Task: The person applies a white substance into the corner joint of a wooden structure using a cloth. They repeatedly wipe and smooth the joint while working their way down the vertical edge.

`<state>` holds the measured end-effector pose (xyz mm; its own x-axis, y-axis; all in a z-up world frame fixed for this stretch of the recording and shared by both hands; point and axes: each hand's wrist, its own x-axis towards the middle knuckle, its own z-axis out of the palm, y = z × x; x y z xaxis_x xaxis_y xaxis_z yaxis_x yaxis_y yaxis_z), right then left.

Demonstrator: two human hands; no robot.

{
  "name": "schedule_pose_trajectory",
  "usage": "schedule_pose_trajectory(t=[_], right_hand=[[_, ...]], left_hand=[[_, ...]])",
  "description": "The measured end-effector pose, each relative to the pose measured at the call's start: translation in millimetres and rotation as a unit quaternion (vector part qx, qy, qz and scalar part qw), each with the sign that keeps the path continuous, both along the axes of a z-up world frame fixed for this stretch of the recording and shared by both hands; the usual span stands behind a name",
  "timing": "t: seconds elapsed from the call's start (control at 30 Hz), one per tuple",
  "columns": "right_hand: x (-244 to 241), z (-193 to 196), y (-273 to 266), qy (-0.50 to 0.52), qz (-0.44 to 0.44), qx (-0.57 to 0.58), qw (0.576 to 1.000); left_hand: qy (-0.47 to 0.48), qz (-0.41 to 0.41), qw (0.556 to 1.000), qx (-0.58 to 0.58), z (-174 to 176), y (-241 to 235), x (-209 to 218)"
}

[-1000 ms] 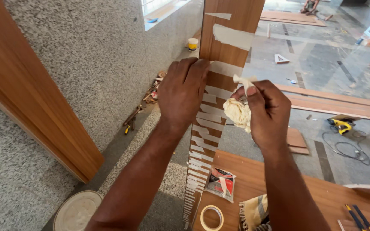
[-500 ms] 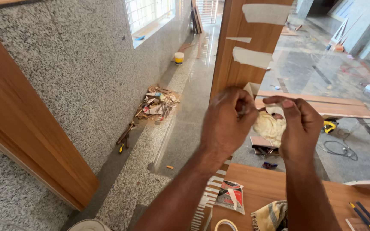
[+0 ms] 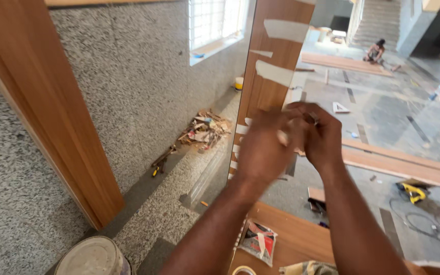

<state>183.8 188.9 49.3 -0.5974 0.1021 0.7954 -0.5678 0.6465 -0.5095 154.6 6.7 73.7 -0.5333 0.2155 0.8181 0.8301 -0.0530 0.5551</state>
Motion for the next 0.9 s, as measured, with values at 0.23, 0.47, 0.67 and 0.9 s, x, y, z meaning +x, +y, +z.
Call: schedule_pose_trajectory(t=[0.23, 0.47, 0.67, 0.9], right_hand=[[-67, -23, 21, -0.003, 0.045, -0.455, 0.889], [-85, -19, 39, 0.037, -0.016, -0.581, 0.813], [-63, -15, 51, 0.1, 0.02, -0.599, 0.794], [-26, -9, 37, 0.137, 0.0, -0.448, 0.883]], left_hand=[[0.098, 0.245, 0.964, 0.046, 17, -7, -38], [0.19, 0.198, 0.961, 0.036, 18, -1, -53], [0.133, 0.209, 0.968, 0.036, 20, -14, -75], [0.29, 0.321, 0.902, -0.006, 35, 1, -85]])
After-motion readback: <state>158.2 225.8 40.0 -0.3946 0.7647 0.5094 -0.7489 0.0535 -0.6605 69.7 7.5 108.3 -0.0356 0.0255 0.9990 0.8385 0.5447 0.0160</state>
